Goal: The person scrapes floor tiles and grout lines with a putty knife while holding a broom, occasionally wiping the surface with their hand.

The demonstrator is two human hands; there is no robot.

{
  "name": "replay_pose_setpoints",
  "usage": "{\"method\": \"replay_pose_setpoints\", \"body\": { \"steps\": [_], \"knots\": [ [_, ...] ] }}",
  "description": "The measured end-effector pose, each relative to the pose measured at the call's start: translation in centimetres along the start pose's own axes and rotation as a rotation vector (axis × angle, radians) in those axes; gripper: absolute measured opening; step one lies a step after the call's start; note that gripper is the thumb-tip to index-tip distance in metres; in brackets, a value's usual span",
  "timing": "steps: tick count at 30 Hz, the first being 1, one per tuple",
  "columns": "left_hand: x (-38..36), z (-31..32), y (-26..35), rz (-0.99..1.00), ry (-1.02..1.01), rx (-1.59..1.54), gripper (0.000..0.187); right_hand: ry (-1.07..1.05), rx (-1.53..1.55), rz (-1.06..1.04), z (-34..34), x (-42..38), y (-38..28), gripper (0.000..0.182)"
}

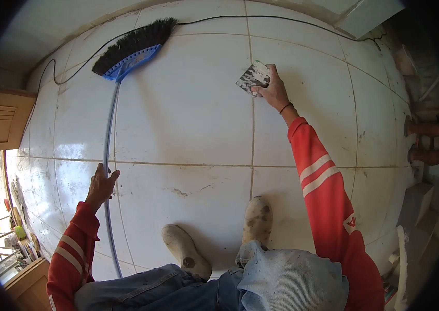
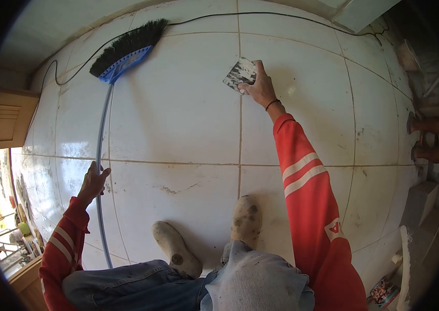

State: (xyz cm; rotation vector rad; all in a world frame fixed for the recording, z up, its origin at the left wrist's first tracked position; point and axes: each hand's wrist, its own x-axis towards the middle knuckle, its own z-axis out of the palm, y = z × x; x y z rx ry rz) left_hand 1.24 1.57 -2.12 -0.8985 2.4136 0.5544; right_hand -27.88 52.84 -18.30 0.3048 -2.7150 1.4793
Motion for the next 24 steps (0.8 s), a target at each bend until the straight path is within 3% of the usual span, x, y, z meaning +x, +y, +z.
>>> {"method": "replay_pose_setpoints", "body": {
  "steps": [3, 5, 7, 11, 15, 19, 20, 22, 24],
  "knots": [
    [0.3, -0.2, -0.1, -0.011, -0.039, 0.003, 0.056, -0.073, 0.036, 0.071, 0.0, 0.8, 0.7, 0.077],
    [0.4, 0.1, -0.2, -0.020, -0.070, 0.011, 0.059, 0.002, -0.049, 0.066, -0.5, 0.5, 0.1, 0.077],
    [0.5, 0.1, -0.5, 0.011, -0.041, 0.023, 0.059, 0.071, 0.108, 0.148, 0.4, 1.1, 0.8, 0.077],
    [0.2, 0.0, 0.6, -0.016, -0.035, -0.001, 0.055, -0.017, 0.096, 0.088, -0.2, -0.6, -0.7, 0.075],
    [0.5, 0.4, -0.1, 0.011, -0.050, -0.012, 0.054, 0.091, 0.006, 0.125, 0.8, -0.3, 0.6, 0.072],
    [0.4, 0.1, 0.4, 0.021, -0.033, -0.026, 0.054, 0.111, 0.308, 0.152, 0.3, -3.1, 0.4, 0.064],
    [0.2, 0.0, 0.6, 0.024, -0.035, -0.024, 0.055, 0.125, 0.142, 0.120, -0.6, -4.1, 0.4, 0.048],
    [-0.1, -0.1, 0.9, 0.034, -0.026, -0.027, 0.055, 0.162, 0.178, 0.157, -1.6, -7.5, 0.0, 0.027],
    [0.2, -0.2, 0.4, 0.020, -0.045, -0.018, 0.058, 0.268, 0.242, 0.046, -2.0, -11.8, -2.9, 0.015]
  ]
}}
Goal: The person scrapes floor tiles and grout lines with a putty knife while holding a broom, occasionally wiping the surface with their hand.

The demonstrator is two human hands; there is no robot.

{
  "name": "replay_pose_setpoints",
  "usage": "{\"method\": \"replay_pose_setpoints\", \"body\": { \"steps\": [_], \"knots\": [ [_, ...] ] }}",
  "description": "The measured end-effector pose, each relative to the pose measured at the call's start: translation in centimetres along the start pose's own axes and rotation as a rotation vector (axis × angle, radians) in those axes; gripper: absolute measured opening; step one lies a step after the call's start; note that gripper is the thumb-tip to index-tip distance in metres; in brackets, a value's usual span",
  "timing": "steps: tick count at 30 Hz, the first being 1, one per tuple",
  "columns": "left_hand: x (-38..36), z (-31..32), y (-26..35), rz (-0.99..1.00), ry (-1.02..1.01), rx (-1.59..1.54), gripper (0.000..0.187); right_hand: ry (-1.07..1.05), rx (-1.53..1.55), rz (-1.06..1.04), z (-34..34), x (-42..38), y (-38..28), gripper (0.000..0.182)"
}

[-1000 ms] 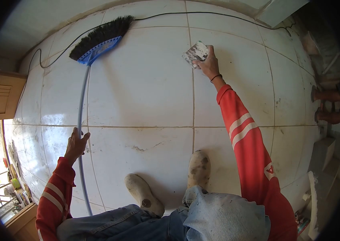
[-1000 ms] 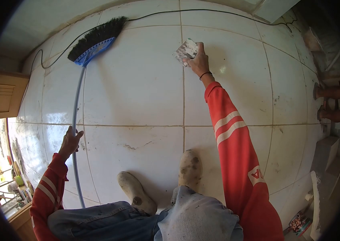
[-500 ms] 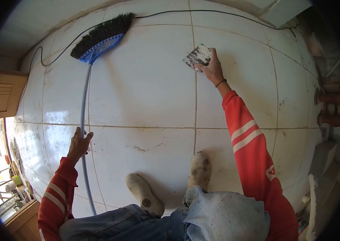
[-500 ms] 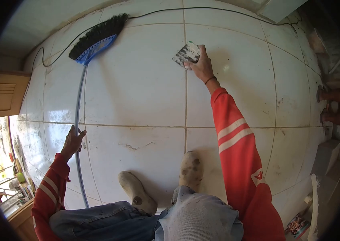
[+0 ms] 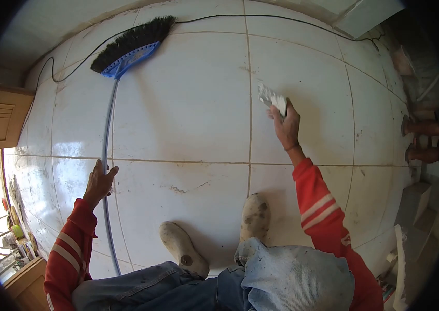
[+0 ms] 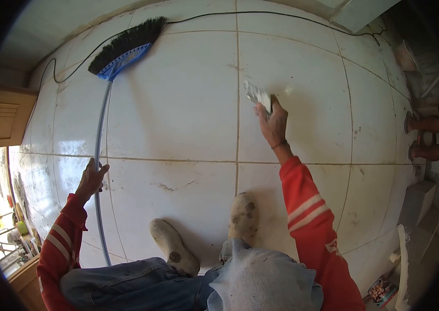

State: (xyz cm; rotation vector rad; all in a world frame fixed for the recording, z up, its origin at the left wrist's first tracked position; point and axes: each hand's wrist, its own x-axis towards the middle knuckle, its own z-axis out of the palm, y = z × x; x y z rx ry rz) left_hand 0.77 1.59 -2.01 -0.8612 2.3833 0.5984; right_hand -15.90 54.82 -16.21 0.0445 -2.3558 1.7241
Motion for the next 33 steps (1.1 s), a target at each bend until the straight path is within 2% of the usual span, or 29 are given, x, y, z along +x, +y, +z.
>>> {"method": "replay_pose_setpoints", "body": {
  "steps": [2, 4, 5, 8, 10, 14, 16, 19, 23, 25, 29, 33],
  "knots": [
    [-0.2, 0.3, -0.3, 0.017, 0.027, -0.003, 0.060, -0.153, -0.434, -0.146, -2.1, -4.4, -1.6, 0.014],
    [-0.3, 0.2, 0.0, 0.046, 0.055, -0.008, 0.063, -0.270, -0.424, -0.143, -2.1, -9.1, -1.2, 0.026],
    [-0.3, 0.2, 0.1, 0.029, 0.031, -0.011, 0.064, -0.339, -0.482, -0.121, -2.2, -11.1, -1.5, 0.040],
    [-0.3, 0.4, 0.0, 0.025, 0.008, -0.021, 0.067, -0.312, -0.566, -0.190, -0.9, -13.6, -3.3, 0.049],
    [0.1, 0.4, -0.2, 0.037, 0.006, -0.025, 0.068, -0.400, -0.726, -0.163, -0.2, -13.6, -4.9, 0.061],
    [-0.1, -0.3, 0.3, 0.018, -0.015, -0.012, 0.068, -0.402, -0.782, -0.187, 1.3, -15.3, -4.8, 0.063],
    [-0.3, -0.4, 0.0, 0.011, -0.020, -0.015, 0.066, -0.373, -0.879, -0.274, 1.8, -16.8, -3.5, 0.054],
    [-0.3, -0.1, -0.9, 0.062, 0.053, -0.005, 0.062, -0.341, -0.828, -0.295, 2.2, -17.0, -2.7, 0.050],
    [0.1, 0.0, -0.8, 0.043, -0.020, 0.009, 0.061, -0.330, -0.807, -0.273, 3.0, -13.0, -2.4, 0.050],
    [-0.3, -0.4, -0.3, 0.032, -0.029, 0.018, 0.061, -0.367, -0.858, -0.196, 3.6, -12.6, -3.0, 0.049],
    [-0.2, -0.2, -0.7, 0.037, 0.016, -0.013, 0.059, -0.376, -0.905, -0.228, 3.4, -14.8, -2.2, 0.047],
    [0.5, 0.4, -1.4, 0.033, -0.039, 0.009, 0.069, -0.288, -0.919, -0.263, 4.6, -12.1, -1.9, 0.049]
  ]
}}
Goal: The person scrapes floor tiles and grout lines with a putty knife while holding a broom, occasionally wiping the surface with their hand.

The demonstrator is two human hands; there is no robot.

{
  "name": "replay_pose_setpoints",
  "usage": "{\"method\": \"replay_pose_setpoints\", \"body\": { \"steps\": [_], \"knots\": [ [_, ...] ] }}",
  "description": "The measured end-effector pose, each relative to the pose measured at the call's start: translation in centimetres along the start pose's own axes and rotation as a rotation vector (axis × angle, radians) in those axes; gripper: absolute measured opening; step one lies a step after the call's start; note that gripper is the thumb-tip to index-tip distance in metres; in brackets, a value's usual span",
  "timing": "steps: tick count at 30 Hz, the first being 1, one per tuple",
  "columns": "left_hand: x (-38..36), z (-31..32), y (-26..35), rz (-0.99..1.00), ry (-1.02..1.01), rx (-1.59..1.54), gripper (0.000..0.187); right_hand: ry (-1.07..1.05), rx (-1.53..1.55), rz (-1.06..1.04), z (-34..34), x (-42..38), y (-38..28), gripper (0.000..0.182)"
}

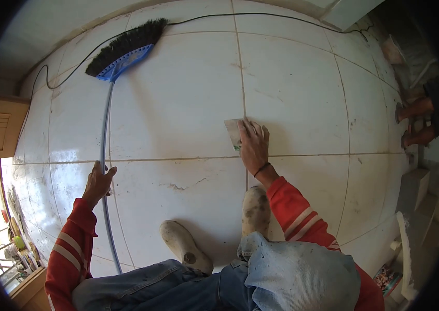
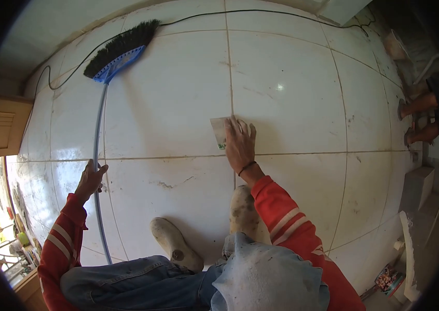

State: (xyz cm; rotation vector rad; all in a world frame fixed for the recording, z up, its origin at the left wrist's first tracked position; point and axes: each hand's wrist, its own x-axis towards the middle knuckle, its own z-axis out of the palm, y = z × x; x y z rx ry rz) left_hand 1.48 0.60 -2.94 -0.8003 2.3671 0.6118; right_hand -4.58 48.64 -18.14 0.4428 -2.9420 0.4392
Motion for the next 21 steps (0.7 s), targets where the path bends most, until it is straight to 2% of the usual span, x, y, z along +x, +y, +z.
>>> {"method": "replay_pose_setpoints", "body": {
  "steps": [4, 5, 8, 11, 14, 15, 16, 18, 21],
  "knots": [
    [-0.3, -0.3, 0.7, -0.014, 0.041, -0.030, 0.083, -0.038, -0.006, 0.000, -0.7, -1.3, -0.4, 0.051],
    [-0.8, -0.8, 1.5, -0.042, -0.003, -0.037, 0.087, -0.032, -0.003, -0.007, -0.4, -1.3, -0.2, 0.051],
    [1.3, 0.3, -1.8, 0.038, 0.062, 0.010, 0.083, -0.028, -0.029, -0.029, 0.3, -0.9, 0.6, 0.050],
    [0.1, -0.4, 0.3, -0.037, -0.045, -0.012, 0.078, 0.040, -0.031, -0.033, 0.8, 3.8, 1.3, 0.050],
    [0.6, -0.2, -0.4, -0.005, 0.014, -0.007, 0.073, 0.003, -0.035, 0.002, 0.3, 2.3, 0.6, 0.049],
    [-1.0, -0.7, 1.9, -0.060, -0.004, -0.032, 0.073, 0.012, -0.033, -0.007, 0.1, 1.0, 0.0, 0.049],
    [-0.5, -0.6, 1.1, -0.064, 0.001, -0.037, 0.073, -0.018, -0.032, -0.010, -0.3, -1.3, -0.5, 0.048],
    [0.4, 0.0, -0.1, -0.007, 0.065, -0.007, 0.079, -0.054, -0.030, -0.014, -0.5, -2.1, -0.8, 0.048],
    [0.0, -0.1, 0.2, -0.008, 0.026, -0.037, 0.089, 0.006, 0.005, -0.005, -0.6, 0.4, -0.3, 0.045]
  ]
}}
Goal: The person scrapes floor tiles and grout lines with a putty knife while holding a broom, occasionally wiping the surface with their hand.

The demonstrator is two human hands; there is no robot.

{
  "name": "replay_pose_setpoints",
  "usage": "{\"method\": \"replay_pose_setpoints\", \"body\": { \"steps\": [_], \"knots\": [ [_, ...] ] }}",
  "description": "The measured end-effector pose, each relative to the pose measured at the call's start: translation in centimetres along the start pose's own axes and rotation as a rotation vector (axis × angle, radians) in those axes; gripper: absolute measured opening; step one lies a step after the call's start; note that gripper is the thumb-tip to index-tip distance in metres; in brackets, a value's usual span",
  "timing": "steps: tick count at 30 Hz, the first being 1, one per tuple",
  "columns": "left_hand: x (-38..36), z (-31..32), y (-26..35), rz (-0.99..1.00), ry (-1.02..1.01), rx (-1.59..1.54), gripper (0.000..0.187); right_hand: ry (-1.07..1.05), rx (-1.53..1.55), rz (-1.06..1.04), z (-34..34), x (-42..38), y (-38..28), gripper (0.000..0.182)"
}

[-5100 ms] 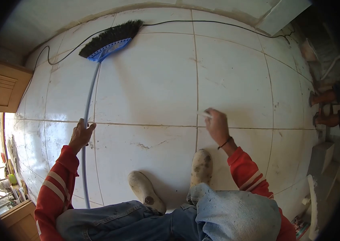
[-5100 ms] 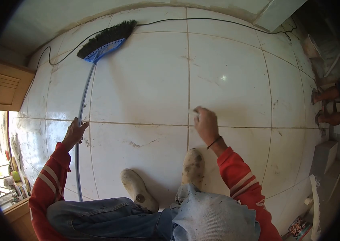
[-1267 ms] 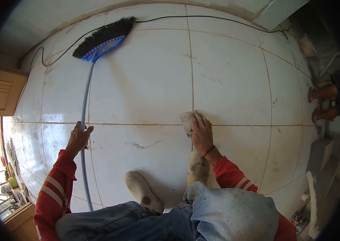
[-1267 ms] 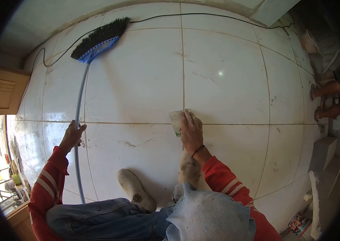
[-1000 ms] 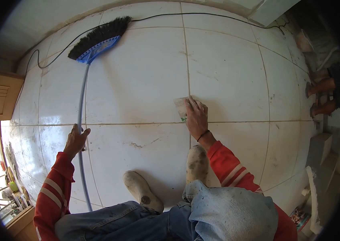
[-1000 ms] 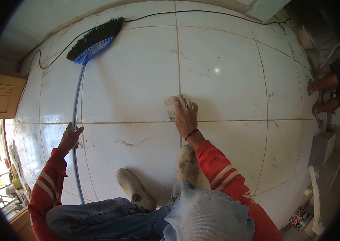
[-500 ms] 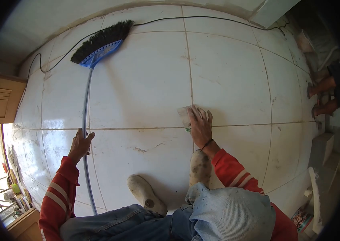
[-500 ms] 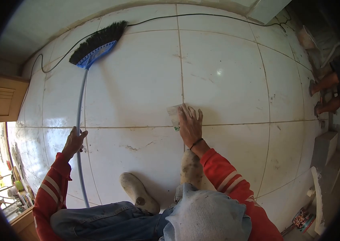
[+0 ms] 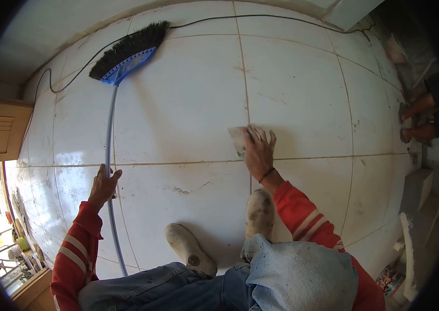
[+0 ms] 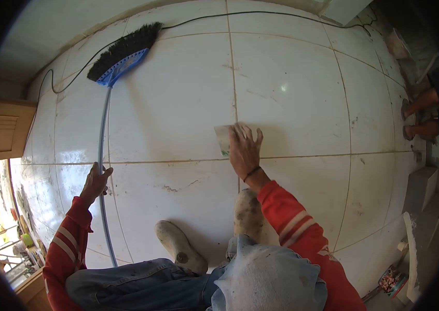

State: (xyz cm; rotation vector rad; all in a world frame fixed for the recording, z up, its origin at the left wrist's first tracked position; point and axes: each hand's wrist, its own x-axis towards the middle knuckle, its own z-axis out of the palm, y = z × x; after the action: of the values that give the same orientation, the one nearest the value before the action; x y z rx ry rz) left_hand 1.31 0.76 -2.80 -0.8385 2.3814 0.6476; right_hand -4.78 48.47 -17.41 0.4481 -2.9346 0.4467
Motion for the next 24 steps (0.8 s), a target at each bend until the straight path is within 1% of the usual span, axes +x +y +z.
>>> {"method": "replay_pose_setpoints", "body": {
  "steps": [3, 4, 6, 7, 9, 11, 14, 16, 19, 21, 24],
  "knots": [
    [0.3, -0.2, 0.6, -0.024, -0.060, 0.026, 0.089, -0.010, 0.004, -0.024, 0.7, 3.2, -0.8, 0.042],
    [0.1, 0.0, 0.8, -0.021, -0.062, 0.025, 0.089, 0.033, 0.028, -0.009, 0.9, 3.6, -0.9, 0.039],
    [-0.3, -0.3, 0.8, 0.018, -0.001, 0.014, 0.078, 0.017, 0.088, -0.035, 0.7, 2.5, -1.0, 0.040],
    [-0.4, -0.5, 0.6, 0.011, 0.005, 0.010, 0.078, -0.009, 0.145, -0.053, 0.5, 1.3, -1.1, 0.040],
    [-0.1, -0.4, 0.4, 0.028, -0.008, 0.009, 0.071, -0.014, 0.169, -0.057, -0.1, -1.9, -1.4, 0.041],
    [0.0, -0.2, 0.0, 0.025, 0.000, 0.010, 0.072, -0.026, 0.192, -0.049, -0.3, -3.8, -1.3, 0.043],
    [0.4, 0.0, -0.5, 0.019, 0.004, 0.021, 0.073, -0.005, 0.248, 0.037, 0.2, -4.5, -0.9, 0.045],
    [0.9, 0.0, -0.4, 0.014, -0.006, 0.028, 0.073, 0.030, 0.239, 0.010, 0.8, -3.3, -1.1, 0.045],
    [0.9, 0.2, -0.2, 0.014, -0.021, 0.015, 0.074, 0.058, 0.241, 0.028, 1.5, -0.8, -0.5, 0.045],
    [0.5, 0.1, 0.1, -0.001, -0.012, 0.004, 0.073, 0.081, 0.223, 0.020, 2.1, -0.9, -0.7, 0.045],
    [1.5, 0.3, -1.5, 0.022, 0.020, 0.029, 0.072, 0.142, 0.208, -0.013, 3.1, 0.4, -0.1, 0.044]
  ]
}}
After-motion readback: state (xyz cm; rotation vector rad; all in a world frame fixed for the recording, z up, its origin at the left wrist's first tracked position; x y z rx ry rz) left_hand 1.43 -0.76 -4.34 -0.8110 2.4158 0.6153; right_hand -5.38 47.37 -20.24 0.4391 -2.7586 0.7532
